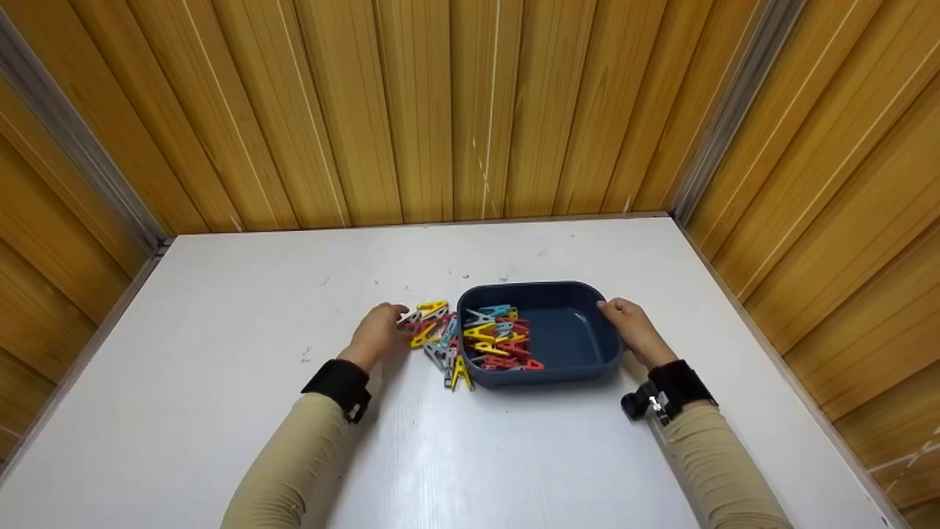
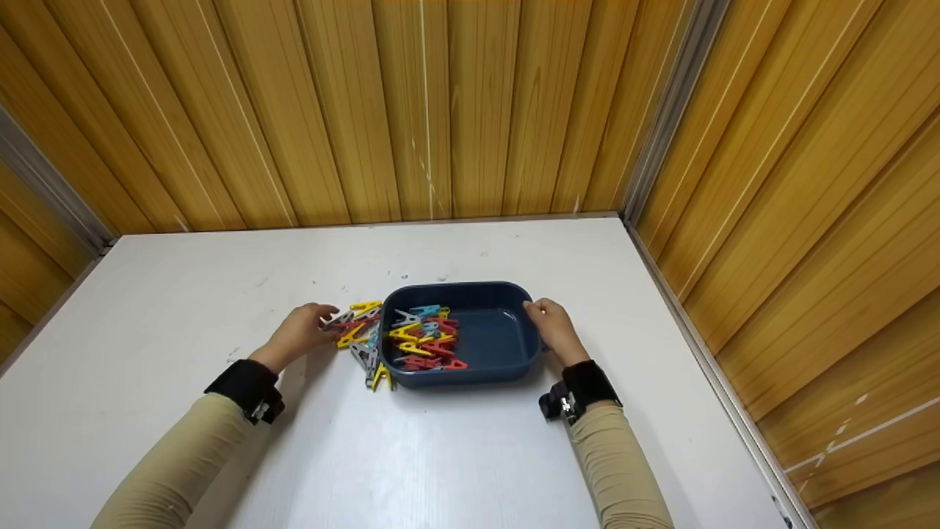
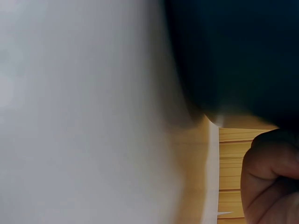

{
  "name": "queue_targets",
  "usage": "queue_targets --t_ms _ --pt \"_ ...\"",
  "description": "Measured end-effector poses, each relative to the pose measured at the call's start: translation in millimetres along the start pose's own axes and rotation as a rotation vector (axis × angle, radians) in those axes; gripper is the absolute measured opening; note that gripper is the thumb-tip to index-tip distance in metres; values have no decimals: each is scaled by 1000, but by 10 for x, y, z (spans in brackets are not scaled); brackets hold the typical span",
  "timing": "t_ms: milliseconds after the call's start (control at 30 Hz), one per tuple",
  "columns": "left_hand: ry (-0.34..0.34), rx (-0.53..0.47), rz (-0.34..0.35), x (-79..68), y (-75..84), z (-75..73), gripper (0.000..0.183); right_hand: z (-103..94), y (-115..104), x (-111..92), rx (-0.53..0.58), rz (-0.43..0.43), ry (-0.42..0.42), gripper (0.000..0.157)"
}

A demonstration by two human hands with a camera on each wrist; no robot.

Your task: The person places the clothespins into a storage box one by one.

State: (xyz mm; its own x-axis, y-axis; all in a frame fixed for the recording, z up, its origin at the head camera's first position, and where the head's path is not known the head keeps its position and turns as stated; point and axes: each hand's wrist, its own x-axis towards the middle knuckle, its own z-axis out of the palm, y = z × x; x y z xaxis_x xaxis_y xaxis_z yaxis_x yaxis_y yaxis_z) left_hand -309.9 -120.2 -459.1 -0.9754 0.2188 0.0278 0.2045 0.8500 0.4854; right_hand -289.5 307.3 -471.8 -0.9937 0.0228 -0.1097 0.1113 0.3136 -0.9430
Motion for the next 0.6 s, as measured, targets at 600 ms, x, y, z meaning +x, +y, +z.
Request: queue_targets --t_ms 600 --pt "4 92 42 -8 10 30 30 3 7 9 9 14 8 30"
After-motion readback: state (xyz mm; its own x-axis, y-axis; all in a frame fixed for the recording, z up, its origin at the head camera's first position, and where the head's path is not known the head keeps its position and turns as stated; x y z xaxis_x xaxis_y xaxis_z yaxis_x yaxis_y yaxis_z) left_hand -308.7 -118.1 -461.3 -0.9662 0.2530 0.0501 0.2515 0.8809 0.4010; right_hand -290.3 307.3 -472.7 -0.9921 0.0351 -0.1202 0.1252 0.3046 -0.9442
